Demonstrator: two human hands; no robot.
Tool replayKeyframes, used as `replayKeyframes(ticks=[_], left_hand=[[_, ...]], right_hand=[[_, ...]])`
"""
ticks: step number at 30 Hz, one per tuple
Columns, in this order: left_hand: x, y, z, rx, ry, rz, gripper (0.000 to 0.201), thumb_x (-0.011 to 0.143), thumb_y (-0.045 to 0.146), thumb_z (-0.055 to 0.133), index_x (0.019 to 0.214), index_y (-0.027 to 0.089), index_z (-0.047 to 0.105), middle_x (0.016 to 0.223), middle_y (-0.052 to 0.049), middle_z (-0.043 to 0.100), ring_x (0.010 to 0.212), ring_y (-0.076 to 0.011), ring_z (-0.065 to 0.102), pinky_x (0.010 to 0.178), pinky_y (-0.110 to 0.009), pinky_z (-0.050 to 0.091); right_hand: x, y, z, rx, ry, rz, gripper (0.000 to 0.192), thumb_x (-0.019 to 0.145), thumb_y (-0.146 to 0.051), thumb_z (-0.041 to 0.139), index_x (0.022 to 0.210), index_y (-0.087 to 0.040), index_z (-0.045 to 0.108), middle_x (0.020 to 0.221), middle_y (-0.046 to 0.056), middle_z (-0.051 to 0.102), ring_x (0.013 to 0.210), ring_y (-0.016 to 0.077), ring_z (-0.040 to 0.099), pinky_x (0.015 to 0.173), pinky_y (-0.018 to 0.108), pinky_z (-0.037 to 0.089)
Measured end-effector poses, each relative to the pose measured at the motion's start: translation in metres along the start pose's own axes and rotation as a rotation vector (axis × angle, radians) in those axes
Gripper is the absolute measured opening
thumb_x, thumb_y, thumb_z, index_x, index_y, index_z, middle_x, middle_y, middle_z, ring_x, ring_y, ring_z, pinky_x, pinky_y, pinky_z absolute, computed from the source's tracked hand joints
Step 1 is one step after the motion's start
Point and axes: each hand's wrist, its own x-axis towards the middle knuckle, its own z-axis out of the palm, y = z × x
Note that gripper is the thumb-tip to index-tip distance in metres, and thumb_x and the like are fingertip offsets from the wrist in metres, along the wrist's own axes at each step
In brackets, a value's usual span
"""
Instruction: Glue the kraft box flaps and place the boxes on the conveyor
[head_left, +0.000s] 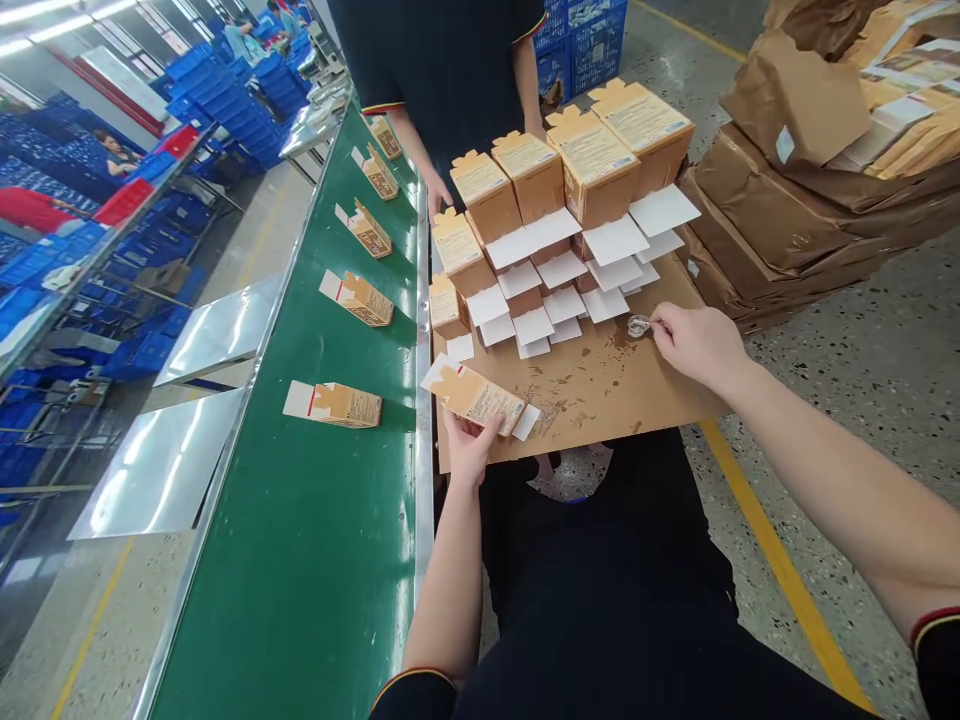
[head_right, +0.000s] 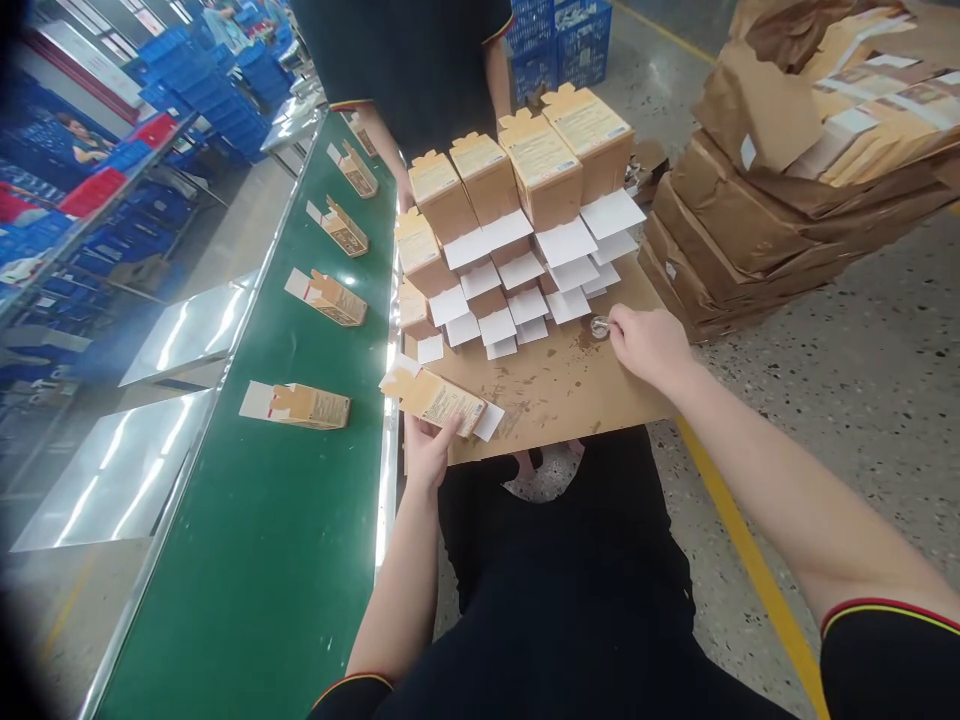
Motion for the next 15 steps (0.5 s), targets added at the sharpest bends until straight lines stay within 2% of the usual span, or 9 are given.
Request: replayKeyframes(ticks=[3, 6, 9, 12, 15], left_hand=[[0.005, -0.005, 0.003, 0.005, 0.015, -0.022, 0.096, 0.068, 0.055, 0.111, 0.140, 0.030, 0.053, 0.137, -0.012, 0.077, 0.130, -0.0298, 0.079, 0.119, -0.050, 0.061], [0.005, -0.010, 0.004, 0.033, 0.022, -0.020, 0.091, 0.067, 0.056, 0.111, 0.130, 0.030, 0.050, 0.132, -0.010, 0.077, 0.119, -0.0271, 0.081, 0.112, -0.048, 0.064], [0.002, -0.011, 0.005, 0.067, 0.013, 0.012, 0.089, 0.069, 0.058, 0.109, 0.127, 0.030, 0.049, 0.131, -0.010, 0.076, 0.116, -0.0261, 0.082, 0.109, -0.046, 0.065], [0.000, -0.011, 0.006, 0.095, 0.002, 0.040, 0.089, 0.071, 0.057, 0.108, 0.133, 0.030, 0.051, 0.136, -0.012, 0.075, 0.121, -0.0280, 0.080, 0.111, -0.047, 0.065], [-0.001, -0.013, 0.006, 0.111, -0.003, 0.042, 0.093, 0.070, 0.059, 0.108, 0.140, 0.029, 0.054, 0.143, -0.015, 0.074, 0.125, -0.0304, 0.080, 0.112, -0.048, 0.065]], right_hand=[[-0.043, -0.032, 0.022, 0.116, 0.026, -0.015, 0.025, 0.116, -0.032, 0.050, 0.098, -0.024, 0.066, 0.059, -0.002, 0.053, 0.051, 0.0169, 0.045, 0.059, 0.034, 0.029], [-0.087, -0.085, 0.063, 0.293, -0.003, -0.132, 0.026, 0.116, -0.029, 0.051, 0.097, -0.024, 0.068, 0.060, -0.002, 0.056, 0.055, 0.0173, 0.051, 0.062, 0.033, 0.034], [-0.111, -0.130, 0.103, 0.345, -0.058, -0.228, 0.028, 0.114, -0.021, 0.048, 0.096, -0.022, 0.069, 0.062, -0.002, 0.060, 0.056, 0.0160, 0.050, 0.071, 0.033, 0.040], [-0.114, -0.148, 0.127, 0.305, -0.094, -0.275, 0.030, 0.114, -0.018, 0.046, 0.094, -0.021, 0.068, 0.063, -0.001, 0.064, 0.056, 0.0158, 0.048, 0.076, 0.033, 0.039], [-0.107, -0.144, 0.135, 0.244, -0.103, -0.291, 0.033, 0.114, -0.018, 0.045, 0.089, -0.020, 0.067, 0.065, 0.002, 0.067, 0.058, 0.0168, 0.049, 0.074, 0.034, 0.035]])
